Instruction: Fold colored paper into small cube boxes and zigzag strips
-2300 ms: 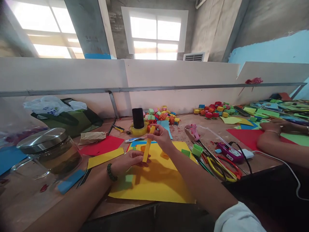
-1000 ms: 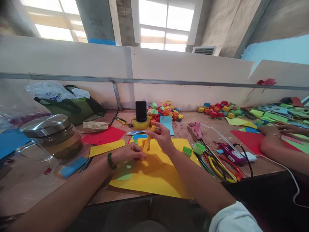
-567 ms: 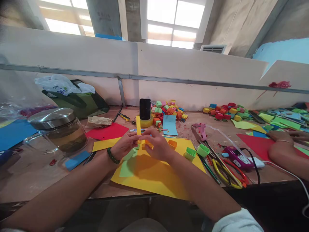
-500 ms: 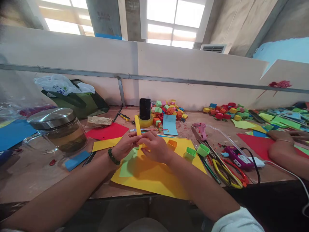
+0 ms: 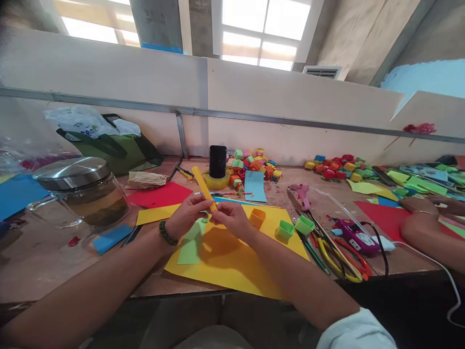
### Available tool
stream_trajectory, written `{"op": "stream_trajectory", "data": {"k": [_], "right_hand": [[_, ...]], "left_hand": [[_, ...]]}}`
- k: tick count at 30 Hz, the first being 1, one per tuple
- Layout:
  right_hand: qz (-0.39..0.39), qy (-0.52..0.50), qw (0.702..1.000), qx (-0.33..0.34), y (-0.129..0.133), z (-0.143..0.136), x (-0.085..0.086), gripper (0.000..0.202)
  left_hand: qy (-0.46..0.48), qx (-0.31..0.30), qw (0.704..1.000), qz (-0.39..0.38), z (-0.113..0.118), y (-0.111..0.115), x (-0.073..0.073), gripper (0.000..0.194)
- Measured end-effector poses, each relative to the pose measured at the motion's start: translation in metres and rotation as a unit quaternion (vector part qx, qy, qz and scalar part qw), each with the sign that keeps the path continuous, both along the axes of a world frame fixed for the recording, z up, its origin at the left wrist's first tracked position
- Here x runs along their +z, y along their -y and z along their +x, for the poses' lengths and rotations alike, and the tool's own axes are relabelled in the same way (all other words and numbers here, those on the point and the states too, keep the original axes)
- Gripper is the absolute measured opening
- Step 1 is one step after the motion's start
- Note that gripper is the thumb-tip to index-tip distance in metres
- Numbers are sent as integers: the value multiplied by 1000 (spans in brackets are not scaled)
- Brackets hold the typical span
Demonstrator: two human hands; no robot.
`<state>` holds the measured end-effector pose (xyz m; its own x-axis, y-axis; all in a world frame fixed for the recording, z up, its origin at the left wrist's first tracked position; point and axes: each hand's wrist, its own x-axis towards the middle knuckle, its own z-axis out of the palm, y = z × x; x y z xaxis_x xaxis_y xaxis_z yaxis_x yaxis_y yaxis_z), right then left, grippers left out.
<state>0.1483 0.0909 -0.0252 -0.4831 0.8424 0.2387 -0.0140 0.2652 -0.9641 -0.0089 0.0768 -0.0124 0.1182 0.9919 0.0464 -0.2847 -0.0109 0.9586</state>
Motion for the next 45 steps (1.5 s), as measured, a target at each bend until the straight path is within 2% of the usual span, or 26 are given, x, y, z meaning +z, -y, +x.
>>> {"op": "stream_trajectory", "data": {"k": [2, 4, 8, 9, 11, 13, 16, 21, 26, 32, 39, 45], "right_hand": [[27, 26, 999, 12, 0, 3, -2, 36], [106, 65, 992, 2, -2, 8, -4, 32], [327, 107, 938, -45, -6, 16, -3, 7], [365, 107, 924, -46, -7, 17, -2, 7], [411, 104, 905, -43, -9, 17, -1, 11], [420, 102, 901, -43, -11, 16, -1, 13], [372, 91, 923, -50, -13, 15, -2, 16], [226, 77, 970, -51, -15, 12, 1, 24], [75, 31, 996, -32, -15, 11, 4, 33], [-55, 0, 998, -41, -9, 7, 7, 39], [-97, -21, 992, -73, -4, 4, 9, 41], [-140, -60, 985, -77, -6, 3, 11, 55]], "left_hand": [[-23, 5, 1000, -6, -1, -1, 1, 37], [-32, 17, 999, -16, -2, -2, 2, 36], [-41, 9, 998, -36, -4, -3, 3, 33], [-47, 1, 998, -42, -4, -3, 3, 33], [-60, -12, 997, -52, -4, -2, 3, 32], [-65, -14, 996, -55, -4, -1, 2, 31], [-59, -5, 997, -51, -3, 0, 1, 30], [-52, 35, 997, -37, 0, -1, -1, 27], [-71, 73, 995, -6, 4, 0, 1, 26], [-69, 90, 994, 5, 7, 5, 3, 27], [-77, 98, 992, 17, 8, 6, 5, 22], [-86, 83, 992, 41, 8, 7, 6, 18]]}}
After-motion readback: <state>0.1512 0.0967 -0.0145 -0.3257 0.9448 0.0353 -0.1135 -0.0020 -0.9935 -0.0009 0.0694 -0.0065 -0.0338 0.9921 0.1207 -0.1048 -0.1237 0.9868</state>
